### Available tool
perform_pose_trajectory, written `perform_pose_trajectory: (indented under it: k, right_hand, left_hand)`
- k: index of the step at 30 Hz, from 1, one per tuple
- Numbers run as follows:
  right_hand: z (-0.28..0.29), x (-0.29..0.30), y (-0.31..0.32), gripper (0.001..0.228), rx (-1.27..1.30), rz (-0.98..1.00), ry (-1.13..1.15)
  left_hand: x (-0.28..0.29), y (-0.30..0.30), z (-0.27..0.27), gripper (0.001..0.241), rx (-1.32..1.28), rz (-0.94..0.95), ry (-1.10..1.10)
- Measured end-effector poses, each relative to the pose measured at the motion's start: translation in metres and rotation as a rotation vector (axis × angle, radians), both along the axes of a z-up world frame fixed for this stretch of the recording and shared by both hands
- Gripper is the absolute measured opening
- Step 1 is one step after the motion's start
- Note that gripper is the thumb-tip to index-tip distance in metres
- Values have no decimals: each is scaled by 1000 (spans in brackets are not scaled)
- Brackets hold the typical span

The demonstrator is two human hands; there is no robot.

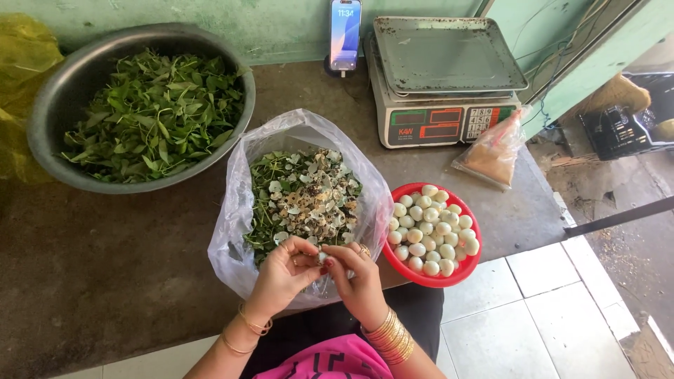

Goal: Peeling boiled quail eggs and placing them into a bowl

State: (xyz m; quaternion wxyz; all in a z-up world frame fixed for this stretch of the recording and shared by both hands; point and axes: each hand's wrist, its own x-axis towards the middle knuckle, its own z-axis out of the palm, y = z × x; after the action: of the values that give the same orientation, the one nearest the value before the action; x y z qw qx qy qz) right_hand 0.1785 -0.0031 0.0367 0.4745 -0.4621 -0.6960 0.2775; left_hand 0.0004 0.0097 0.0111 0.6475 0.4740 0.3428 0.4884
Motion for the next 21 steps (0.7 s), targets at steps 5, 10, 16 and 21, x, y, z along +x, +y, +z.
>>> perform_pose_trajectory:
  k: [5, 10, 16, 21]
  right_hand:
    - [-14, 0, -1, 19, 79, -35, -112]
    - [-19, 1, -1, 17, 104, -54, -164]
    - [-22, 5, 2, 12, 63, -124, -109]
    - [-17, 5, 4, 14, 41, -67, -41]
  left_hand:
    - [10, -3, -8, 27, -81, 28, -84]
    - [11, -4, -9, 26, -98, 0, -130]
    - [11, -1, -6, 30, -165, -50, -229]
    - [12, 0, 2, 34, -173, -125, -142]
